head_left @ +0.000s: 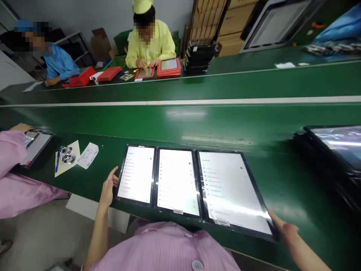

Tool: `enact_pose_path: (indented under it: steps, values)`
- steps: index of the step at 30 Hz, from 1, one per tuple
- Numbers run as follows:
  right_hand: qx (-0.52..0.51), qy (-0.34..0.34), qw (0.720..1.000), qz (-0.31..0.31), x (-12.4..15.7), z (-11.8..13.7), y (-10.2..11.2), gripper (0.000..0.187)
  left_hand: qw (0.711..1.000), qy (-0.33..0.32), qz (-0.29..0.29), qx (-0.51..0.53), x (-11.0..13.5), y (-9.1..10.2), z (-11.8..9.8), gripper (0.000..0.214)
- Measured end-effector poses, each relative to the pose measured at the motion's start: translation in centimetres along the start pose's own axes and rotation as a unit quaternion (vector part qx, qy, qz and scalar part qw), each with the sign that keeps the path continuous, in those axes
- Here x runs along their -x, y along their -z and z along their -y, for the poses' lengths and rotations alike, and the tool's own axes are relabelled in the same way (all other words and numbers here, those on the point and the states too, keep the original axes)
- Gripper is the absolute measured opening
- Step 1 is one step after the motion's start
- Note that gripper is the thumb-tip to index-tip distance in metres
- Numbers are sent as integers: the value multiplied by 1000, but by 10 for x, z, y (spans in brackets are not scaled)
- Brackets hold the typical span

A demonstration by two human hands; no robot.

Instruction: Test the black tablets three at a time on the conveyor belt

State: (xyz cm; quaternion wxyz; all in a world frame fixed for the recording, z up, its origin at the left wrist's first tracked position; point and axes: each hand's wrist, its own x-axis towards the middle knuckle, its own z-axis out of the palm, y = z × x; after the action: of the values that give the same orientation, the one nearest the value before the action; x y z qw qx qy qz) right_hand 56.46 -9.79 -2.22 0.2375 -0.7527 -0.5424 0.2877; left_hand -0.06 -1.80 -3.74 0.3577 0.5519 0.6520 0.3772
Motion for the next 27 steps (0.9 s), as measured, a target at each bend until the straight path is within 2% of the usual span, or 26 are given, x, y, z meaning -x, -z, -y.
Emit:
enact_pose_path:
  steps: [2, 3, 5, 7, 8, 9, 11, 14, 17, 20, 24, 27]
  values:
    - [19, -4, 1000, 24, -5, -3, 10, 96, 995, -9, 0, -104, 19, -1, -13, 72]
    - [42, 6, 999, 7, -7, 2, 14, 95, 986, -21, -4, -166, 25, -4, -20, 70]
    - [108, 81, 987, -91, -7, 22, 18, 88, 957, -49, -26, -284, 30, -11, -32, 73]
    - [146, 210, 949, -183, -5, 53, 13, 77, 925, -75, -56, -367, 31, -19, -41, 80]
    - [155, 276, 929, -194, -3, 69, 9, 73, 912, -86, -71, -394, 31, -23, -45, 83]
    - [160, 321, 916, -178, -2, 84, 3, 70, 902, -96, -81, -413, 31, -27, -48, 84]
    - [168, 370, 905, -128, -1, 106, -9, 68, 887, -125, -85, -436, 34, -36, -57, 84]
    - [175, 371, 908, -85, -2, 113, -25, 67, 883, -186, -60, -426, 43, -56, -73, 85]
    - [198, 337, 916, -90, 0, 106, -36, 62, 893, -231, -28, -386, 54, -80, -86, 87]
    - [214, 323, 918, -81, 3, 100, -45, 58, 899, -242, -1, -364, 59, -98, -91, 83]
    - [219, 318, 921, -53, 3, 92, -48, 49, 900, -243, 19, -361, 54, -107, -91, 78]
    - [229, 298, 924, -72, 3, 81, -38, 43, 897, -248, 54, -361, 51, -110, -93, 78]
